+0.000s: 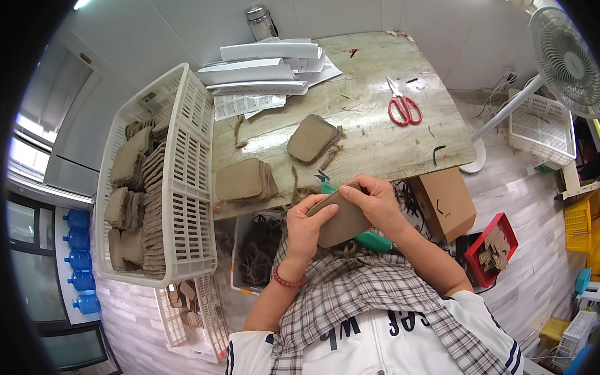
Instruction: The person uses a green rotary tool to trim excess cord from the edges of small rectangular cardboard pieces. They handle the pieces one at a time, rotating them to trim all sides, and occasionally use red scissors to snip remaining strands. Finished pieces are stacked on the table.
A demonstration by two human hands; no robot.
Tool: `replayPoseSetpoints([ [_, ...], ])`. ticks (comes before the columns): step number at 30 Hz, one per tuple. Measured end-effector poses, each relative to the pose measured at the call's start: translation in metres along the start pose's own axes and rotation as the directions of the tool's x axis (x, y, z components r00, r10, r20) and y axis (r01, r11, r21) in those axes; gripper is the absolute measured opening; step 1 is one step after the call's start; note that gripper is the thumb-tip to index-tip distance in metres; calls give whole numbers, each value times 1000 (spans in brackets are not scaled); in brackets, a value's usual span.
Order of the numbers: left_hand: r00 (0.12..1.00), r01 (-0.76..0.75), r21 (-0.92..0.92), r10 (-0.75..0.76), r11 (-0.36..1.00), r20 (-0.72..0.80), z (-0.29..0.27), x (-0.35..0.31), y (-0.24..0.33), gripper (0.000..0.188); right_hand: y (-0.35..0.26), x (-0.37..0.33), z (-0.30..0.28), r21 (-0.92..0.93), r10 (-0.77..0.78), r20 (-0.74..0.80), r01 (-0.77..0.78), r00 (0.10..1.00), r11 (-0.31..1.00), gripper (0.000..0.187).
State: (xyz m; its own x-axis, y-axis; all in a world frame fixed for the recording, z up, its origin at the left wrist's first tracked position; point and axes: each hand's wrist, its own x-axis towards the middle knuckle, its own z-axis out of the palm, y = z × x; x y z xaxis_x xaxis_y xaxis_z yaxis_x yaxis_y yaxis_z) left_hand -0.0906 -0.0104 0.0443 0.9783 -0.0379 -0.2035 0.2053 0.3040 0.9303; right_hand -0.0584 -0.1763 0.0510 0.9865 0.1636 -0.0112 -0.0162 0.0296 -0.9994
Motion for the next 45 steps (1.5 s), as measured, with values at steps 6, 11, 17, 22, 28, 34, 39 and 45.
replayPoseSetpoints([
  [6, 993, 80, 119, -90, 990, 75, -8, 10, 2, 16, 16, 19, -9, -531, -86, 42, 96, 995, 842, 33],
  [11, 996, 89, -35, -90, 995, -21, -11, 14, 5, 18, 75, 107, -91, -734, -456, -256, 136, 853, 666, 11],
  [17, 991, 39, -51, -45, 998, -126, -26, 20, 6, 25, 115, 179, -164, -952, -610, -187, 11, 770, 305, 36],
  [22, 985, -17, -54, 8, 998, -173, -36, 20, 16, 26, 122, 200, -175, -954, -462, -279, -186, 842, 236, 34],
  [28, 976, -101, 6, 100, 995, -191, -45, 14, 26, 26, 87, 169, -152, -833, -129, -429, -336, 894, 439, 41],
  [34, 966, -159, 59, 168, 986, -199, -47, 7, 33, 25, 48, 68, -108, 110, 384, -163, -370, 909, 922, 33],
  [39, 960, -153, 108, 174, 982, -220, -50, -1, 35, 25, -9, -16, -46, 407, 338, 260, -420, 904, 811, 31],
  [45, 972, -155, 77, 166, 985, -168, -52, -10, 34, 26, -26, -52, -27, 178, 261, 601, -445, 756, 878, 80],
])
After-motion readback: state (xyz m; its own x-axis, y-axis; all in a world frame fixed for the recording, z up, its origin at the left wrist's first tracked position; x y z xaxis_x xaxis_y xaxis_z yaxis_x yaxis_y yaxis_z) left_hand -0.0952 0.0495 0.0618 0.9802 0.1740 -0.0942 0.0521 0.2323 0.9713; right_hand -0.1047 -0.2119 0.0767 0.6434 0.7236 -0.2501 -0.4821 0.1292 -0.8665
